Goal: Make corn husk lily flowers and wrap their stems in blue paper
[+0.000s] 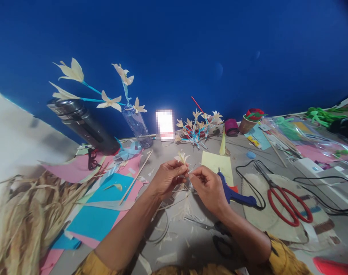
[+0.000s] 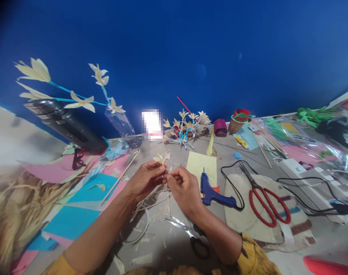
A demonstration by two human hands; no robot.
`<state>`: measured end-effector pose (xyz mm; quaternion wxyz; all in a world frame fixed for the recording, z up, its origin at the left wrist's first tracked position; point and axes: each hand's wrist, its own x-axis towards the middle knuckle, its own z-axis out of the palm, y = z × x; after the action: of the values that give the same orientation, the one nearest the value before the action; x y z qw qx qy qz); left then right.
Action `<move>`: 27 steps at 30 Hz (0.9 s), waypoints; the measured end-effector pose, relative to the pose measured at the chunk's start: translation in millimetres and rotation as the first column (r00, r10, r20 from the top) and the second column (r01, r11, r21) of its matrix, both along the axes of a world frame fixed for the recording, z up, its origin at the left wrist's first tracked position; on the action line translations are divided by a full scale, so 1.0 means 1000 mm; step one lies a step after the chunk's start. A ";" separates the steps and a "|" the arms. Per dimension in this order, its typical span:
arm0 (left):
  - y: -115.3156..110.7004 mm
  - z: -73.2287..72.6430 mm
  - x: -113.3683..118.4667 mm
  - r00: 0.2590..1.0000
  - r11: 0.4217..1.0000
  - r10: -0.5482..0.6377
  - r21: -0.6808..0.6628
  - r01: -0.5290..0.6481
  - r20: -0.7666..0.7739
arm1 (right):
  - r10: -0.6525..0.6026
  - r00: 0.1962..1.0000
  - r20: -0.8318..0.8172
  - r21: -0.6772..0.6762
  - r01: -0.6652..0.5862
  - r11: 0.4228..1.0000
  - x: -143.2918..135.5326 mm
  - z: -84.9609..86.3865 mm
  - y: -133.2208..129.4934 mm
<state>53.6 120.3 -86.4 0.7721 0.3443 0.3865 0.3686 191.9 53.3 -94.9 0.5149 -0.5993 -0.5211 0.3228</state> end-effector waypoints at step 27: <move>-0.020 0.011 0.010 0.953 0.913 0.244 0.374 -0.162 -0.182 | -0.055 0.998 -0.012 0.014 0.055 0.998 -0.001 -0.004 0.004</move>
<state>63.2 100.0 -74.9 0.6058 0.4751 0.4323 0.4696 190.8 57.0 -98.6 0.5310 -0.6077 -0.5037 0.3083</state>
